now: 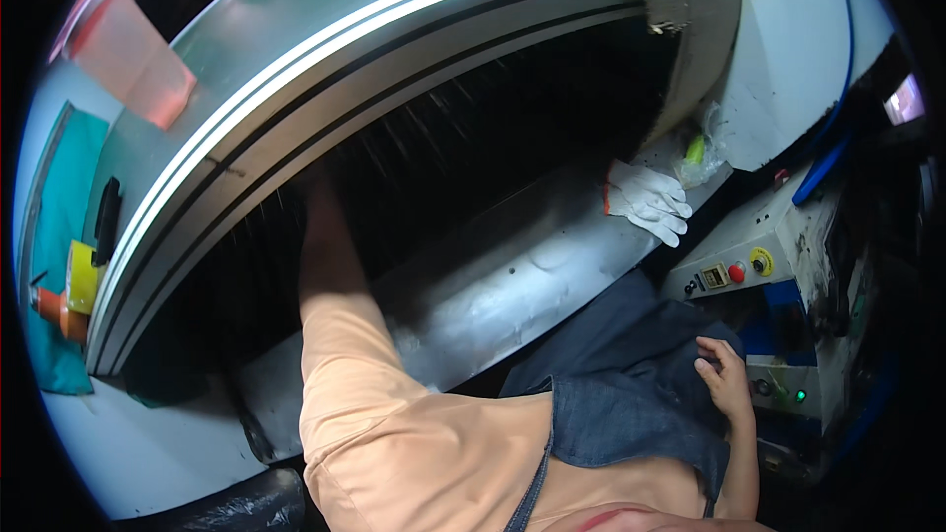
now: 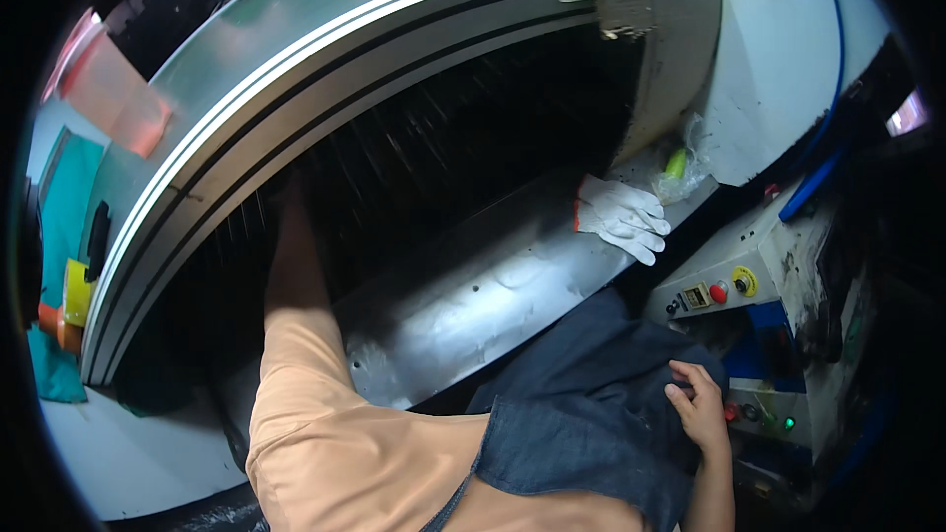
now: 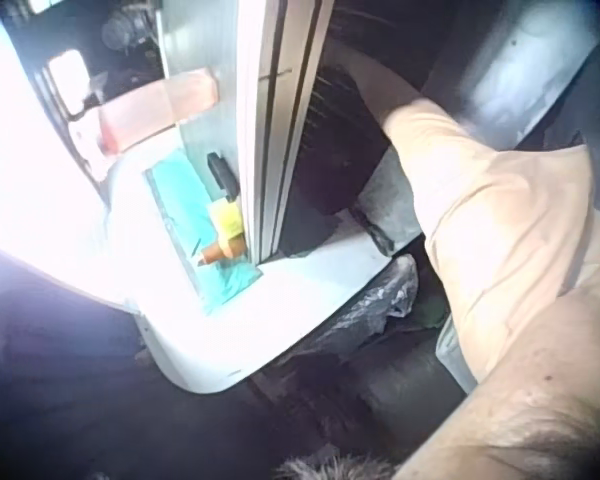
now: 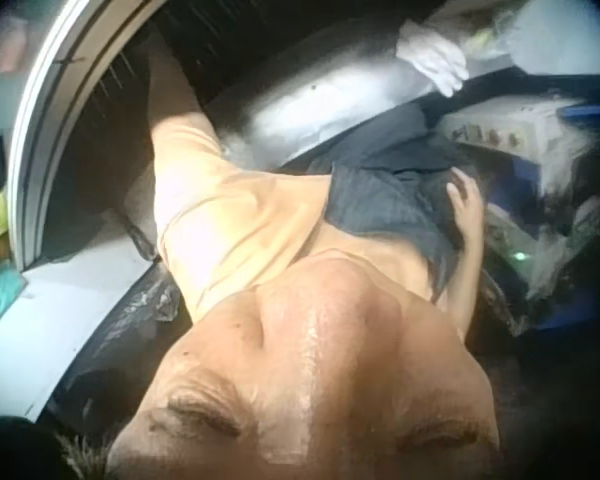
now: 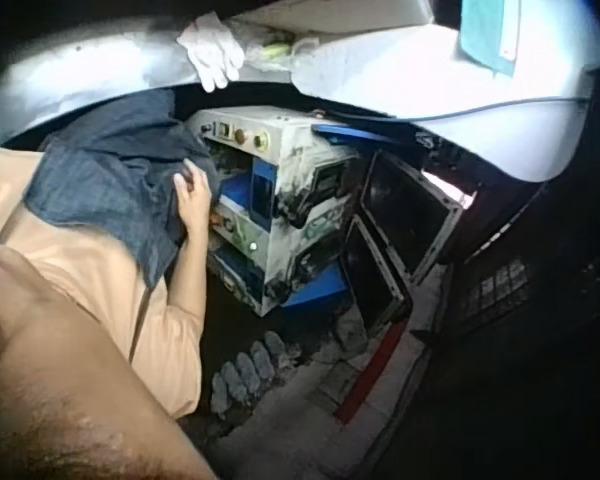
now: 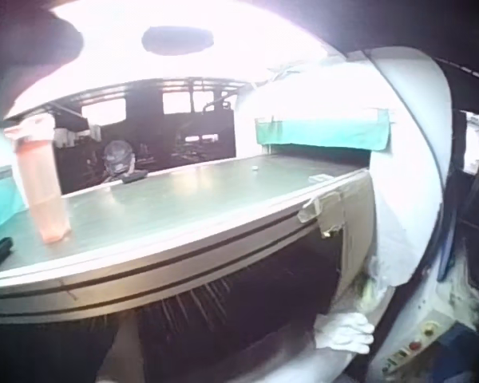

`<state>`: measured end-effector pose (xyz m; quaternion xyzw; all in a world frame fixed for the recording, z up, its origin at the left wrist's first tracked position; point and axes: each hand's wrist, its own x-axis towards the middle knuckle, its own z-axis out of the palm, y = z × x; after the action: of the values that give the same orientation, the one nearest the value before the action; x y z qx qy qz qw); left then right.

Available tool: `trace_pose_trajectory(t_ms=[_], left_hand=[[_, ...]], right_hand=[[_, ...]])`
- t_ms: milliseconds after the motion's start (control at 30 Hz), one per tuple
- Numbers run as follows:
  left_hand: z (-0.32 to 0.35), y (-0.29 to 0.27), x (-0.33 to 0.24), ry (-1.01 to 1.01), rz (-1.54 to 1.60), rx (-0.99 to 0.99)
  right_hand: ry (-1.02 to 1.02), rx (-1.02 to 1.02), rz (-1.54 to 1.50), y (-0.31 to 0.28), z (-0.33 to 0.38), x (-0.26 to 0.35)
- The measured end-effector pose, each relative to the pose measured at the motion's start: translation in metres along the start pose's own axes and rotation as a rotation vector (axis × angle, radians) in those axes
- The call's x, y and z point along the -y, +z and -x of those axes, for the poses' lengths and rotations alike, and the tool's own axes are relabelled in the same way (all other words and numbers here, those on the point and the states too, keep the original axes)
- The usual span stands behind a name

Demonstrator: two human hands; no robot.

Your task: The person polishes black leather shoes using a machine with a rotating brush. They repeatedly pick up shoes from a conveyor belt, press them against the brush, and place them back on the belt. The person also briefly handles a cucumber in a plastic bag during the process.

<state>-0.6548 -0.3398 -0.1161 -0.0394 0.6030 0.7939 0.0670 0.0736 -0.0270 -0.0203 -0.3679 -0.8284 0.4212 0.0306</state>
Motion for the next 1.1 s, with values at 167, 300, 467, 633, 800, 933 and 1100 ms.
trace_pose_trajectory(t_ms=[167,300,467,633,800,933,1100], left_hand=[[0.102,0.003,0.005,-0.059,0.056,0.048],[0.218,0.077,-0.022,-0.082,-0.225,0.102],[0.334,0.167,-0.028,0.080,-0.192,1.074],[0.432,0.268,-0.062,0.981,-0.490,1.879],[0.517,0.328,-0.088,1.401,-0.620,2.309],[0.544,0.354,-0.090,1.667,-0.564,2.062],[0.512,0.363,-0.015,1.038,-0.393,1.387]], right_hand=[[0.006,-0.004,-0.205,0.000,0.000,-0.020],[-0.061,0.110,-0.404,0.000,-0.030,0.007],[-0.208,0.350,-1.019,0.004,-0.057,0.057],[-0.299,0.657,-1.387,-0.048,-0.031,0.022],[-0.254,0.190,-1.487,-0.036,0.056,-0.012],[-0.410,-0.024,-1.624,-0.045,0.083,-0.027],[-0.555,-0.432,-1.658,-0.110,0.095,-0.050]])
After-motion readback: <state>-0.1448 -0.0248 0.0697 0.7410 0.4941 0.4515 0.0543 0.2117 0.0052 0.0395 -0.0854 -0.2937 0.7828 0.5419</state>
